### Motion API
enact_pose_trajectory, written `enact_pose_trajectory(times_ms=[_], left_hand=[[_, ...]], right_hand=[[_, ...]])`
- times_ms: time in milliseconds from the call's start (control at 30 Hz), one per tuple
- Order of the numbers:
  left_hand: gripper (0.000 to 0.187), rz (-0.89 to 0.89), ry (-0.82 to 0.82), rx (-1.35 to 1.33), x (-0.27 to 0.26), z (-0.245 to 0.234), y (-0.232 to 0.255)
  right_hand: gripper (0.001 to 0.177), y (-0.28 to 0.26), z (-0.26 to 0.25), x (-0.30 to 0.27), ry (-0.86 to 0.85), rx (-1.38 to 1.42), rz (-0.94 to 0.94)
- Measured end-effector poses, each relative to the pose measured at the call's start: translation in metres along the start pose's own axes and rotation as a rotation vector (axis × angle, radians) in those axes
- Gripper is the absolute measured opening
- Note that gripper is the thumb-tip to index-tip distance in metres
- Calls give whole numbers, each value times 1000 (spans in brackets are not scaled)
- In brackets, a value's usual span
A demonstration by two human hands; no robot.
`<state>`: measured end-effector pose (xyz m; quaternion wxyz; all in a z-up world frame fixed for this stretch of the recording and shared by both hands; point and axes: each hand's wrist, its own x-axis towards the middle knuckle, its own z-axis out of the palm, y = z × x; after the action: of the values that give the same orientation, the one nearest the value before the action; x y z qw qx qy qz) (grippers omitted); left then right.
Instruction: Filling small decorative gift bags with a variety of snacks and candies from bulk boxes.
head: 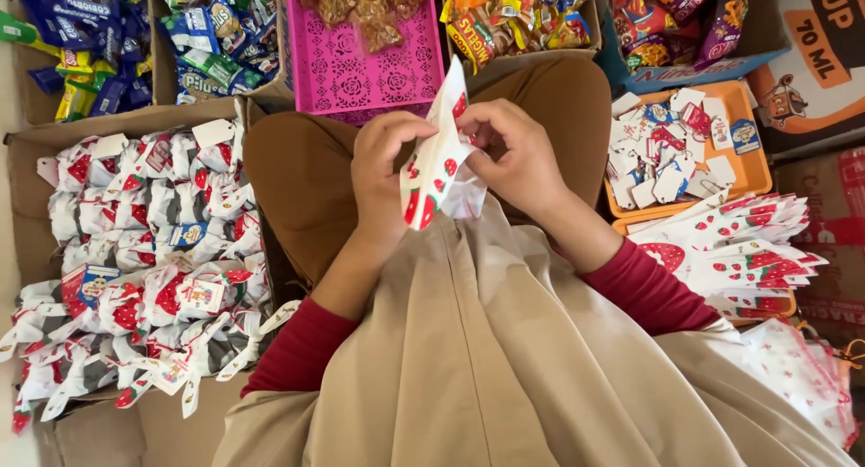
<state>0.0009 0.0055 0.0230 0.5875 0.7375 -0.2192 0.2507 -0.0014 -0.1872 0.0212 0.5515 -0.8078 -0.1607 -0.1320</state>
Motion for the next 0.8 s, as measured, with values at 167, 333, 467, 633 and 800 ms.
enact_pose_trajectory(times_ms=[167,333,467,633,800], left_hand=[[13,-67,-14,28,0,-2,-2],[27,-311,40,-209,-3,-6,-17],[21,-475,111,-170,-4,-6,-23],[15,192,64,268,23,-22,-9],[26,206,-223,518,8,-16,-38]], right_hand=[[15,-1,-2,3,23,69,-62],[7,18,3,1,64,305,137],[16,17,8,-1,55,493,255],[13,9,5,2,45,509,210],[13,10,1,4,-29,398,137]])
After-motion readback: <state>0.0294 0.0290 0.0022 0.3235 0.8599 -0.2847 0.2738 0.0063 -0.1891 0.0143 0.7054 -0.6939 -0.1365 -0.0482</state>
